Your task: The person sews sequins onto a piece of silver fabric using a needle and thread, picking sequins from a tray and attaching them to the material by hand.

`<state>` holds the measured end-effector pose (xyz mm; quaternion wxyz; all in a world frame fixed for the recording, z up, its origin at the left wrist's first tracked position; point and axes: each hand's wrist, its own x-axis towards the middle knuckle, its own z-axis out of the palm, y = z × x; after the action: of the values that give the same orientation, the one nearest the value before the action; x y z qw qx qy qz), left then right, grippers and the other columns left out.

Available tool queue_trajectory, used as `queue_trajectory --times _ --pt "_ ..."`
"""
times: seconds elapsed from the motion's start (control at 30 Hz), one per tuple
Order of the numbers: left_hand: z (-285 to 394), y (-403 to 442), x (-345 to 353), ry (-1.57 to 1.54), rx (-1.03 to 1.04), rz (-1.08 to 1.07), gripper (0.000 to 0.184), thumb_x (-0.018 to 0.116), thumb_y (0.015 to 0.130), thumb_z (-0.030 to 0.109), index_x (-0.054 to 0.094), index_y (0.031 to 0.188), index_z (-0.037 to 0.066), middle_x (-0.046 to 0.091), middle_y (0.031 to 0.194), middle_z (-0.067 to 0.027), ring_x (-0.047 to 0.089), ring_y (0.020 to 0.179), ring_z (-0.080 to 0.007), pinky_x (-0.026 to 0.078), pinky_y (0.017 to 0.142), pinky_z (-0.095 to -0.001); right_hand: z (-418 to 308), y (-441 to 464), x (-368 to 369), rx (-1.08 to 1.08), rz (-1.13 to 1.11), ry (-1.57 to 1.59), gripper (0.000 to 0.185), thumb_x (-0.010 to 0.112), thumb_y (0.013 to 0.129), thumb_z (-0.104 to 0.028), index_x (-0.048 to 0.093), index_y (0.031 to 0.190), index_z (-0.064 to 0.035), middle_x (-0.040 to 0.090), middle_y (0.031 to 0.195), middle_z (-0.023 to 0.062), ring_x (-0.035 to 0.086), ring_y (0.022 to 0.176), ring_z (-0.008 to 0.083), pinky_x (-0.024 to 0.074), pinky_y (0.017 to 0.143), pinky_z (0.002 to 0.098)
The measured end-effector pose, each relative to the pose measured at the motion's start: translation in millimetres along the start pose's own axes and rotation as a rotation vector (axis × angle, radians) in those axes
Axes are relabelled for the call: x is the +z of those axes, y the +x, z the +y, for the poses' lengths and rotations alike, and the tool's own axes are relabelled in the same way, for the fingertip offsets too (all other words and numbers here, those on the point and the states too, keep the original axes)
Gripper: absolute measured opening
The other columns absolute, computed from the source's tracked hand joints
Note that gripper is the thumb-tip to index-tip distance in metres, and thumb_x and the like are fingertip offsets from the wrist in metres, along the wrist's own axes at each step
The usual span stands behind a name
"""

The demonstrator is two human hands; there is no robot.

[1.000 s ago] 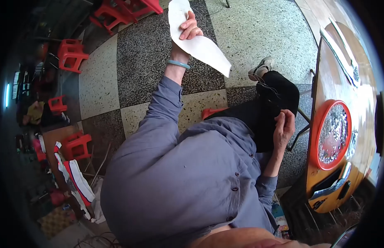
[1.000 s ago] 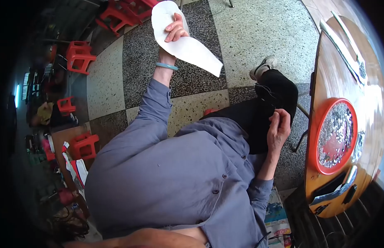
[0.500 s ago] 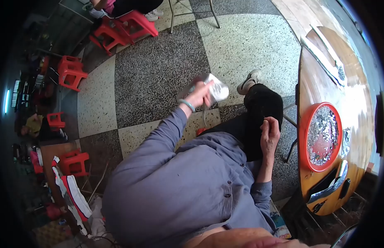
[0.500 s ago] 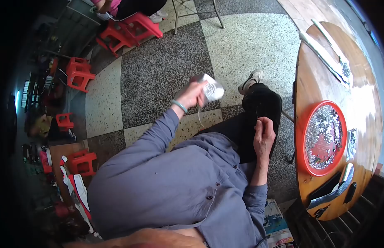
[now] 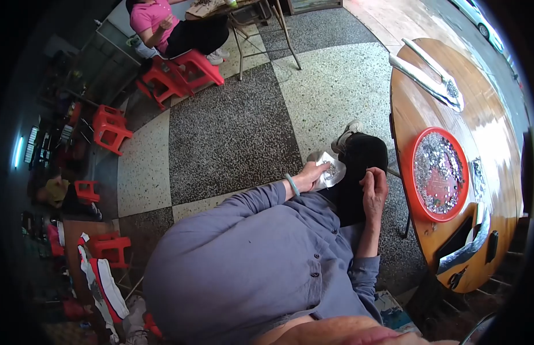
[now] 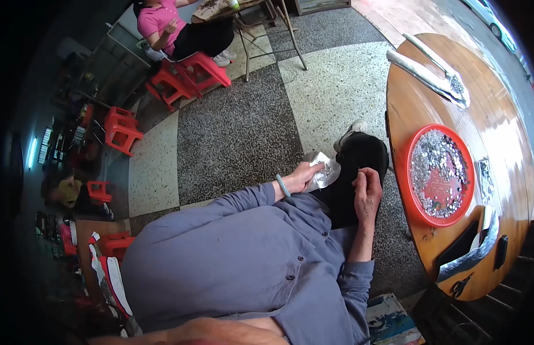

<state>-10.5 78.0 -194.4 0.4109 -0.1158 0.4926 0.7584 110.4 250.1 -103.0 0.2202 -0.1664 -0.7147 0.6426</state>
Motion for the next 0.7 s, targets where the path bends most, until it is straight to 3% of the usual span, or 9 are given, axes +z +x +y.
queue_trajectory --times 0.27,0.3,0.33,0.37,0.43,0.53,0.63,0.67,0.7 --pt "24 14 -7 0.076 0.202 0.176 0.022 0.06 0.096 0.014 0.06 0.113 0.001 0.068 0.097 -0.0072 0.066 0.089 -0.0173 0.055 0.076 -0.0346 1 -1 1 -0.021 0.004 0.011 0.011 0.054 0.099 -0.015 0.059 0.101 -0.0059 0.055 0.072 -0.0027 0.049 0.063 0.0038 0.0387 0.057 0.0192" --pt "49 17 -13 0.266 0.211 0.239 0.025 0.058 0.097 0.019 0.059 0.112 0.0 0.067 0.094 -0.0098 0.068 0.074 -0.0197 0.057 0.058 -0.0346 2 0 1 -0.026 -0.003 0.009 0.01 0.054 0.099 -0.015 0.059 0.101 -0.0062 0.055 0.072 -0.0029 0.049 0.063 0.0037 0.0383 0.056 0.0191" --pt "87 1 -8 0.355 0.187 0.244 0.027 0.056 0.098 0.023 0.058 0.111 -0.001 0.066 0.089 -0.0127 0.063 0.052 -0.0212 0.048 0.033 -0.0337 0 0 2 -0.029 0.003 0.037 0.01 0.054 0.099 -0.014 0.059 0.101 -0.0062 0.055 0.072 -0.0029 0.048 0.063 0.0036 0.038 0.056 0.0189" --pt "107 11 -12 0.263 0.286 0.282 0.028 0.056 0.098 0.025 0.058 0.11 0.0 0.062 0.079 -0.0114 0.054 0.037 -0.0201 0.036 0.02 -0.0318 -1 -1 3 -0.029 0.01 0.062 0.01 0.054 0.099 -0.014 0.059 0.101 -0.0063 0.055 0.072 -0.003 0.048 0.063 0.0035 0.0378 0.056 0.0187" --pt "162 4 -10 0.28 0.484 0.339 0.025 0.06 0.095 0.026 0.06 0.1 0.001 0.058 0.071 -0.004 0.055 0.043 -0.0141 0.037 0.026 -0.0284 3 -1 4 -0.042 0.032 0.102 0.01 0.055 0.099 -0.015 0.059 0.102 -0.0068 0.055 0.073 -0.0035 0.047 0.063 0.0028 0.0366 0.056 0.0176" --pt "234 13 -42 0.224 0.721 0.26 0.022 0.059 0.096 0.024 0.059 0.096 0.002 0.062 0.075 -0.0048 0.06 0.051 -0.0134 0.046 0.032 -0.027 7 -1 3 -0.006 0.056 0.094 0.01 0.055 0.1 -0.016 0.059 0.103 -0.0071 0.055 0.073 -0.0036 0.046 0.062 0.0024 0.036 0.056 0.0171" --pt "284 8 -57 0.124 0.89 0.17 0.025 0.055 0.098 0.023 0.057 0.107 0.0 0.066 0.094 -0.0119 0.069 0.076 -0.0185 0.06 0.053 -0.0287 6 -1 7 -0.001 0.044 0.047 0.011 0.055 0.1 -0.017 0.059 0.103 -0.0074 0.054 0.073 -0.0038 0.046 0.062 0.0023 0.0356 0.056 0.0172" --pt "293 -1 -52 0.006 0.873 0.118 0.026 0.054 0.099 0.021 0.055 0.112 -0.001 0.066 0.095 -0.0126 0.068 0.074 -0.0213 0.059 0.054 -0.0315 4 0 7 -0.001 0.038 0.021 0.011 0.055 0.1 -0.017 0.059 0.103 -0.0074 0.054 0.073 -0.0038 0.046 0.063 0.0024 0.0356 0.056 0.0172" --pt "302 7 -68 -0.007 0.883 0.093 0.028 0.052 0.099 0.023 0.054 0.114 -0.001 0.065 0.1 -0.0136 0.067 0.081 -0.024 0.059 0.064 -0.0357 0 1 9 0.015 0.031 -0.024 0.011 0.055 0.1 -0.016 0.059 0.103 -0.007 0.053 0.073 -0.0039 0.046 0.063 0.0024 0.0353 0.056 0.0173"
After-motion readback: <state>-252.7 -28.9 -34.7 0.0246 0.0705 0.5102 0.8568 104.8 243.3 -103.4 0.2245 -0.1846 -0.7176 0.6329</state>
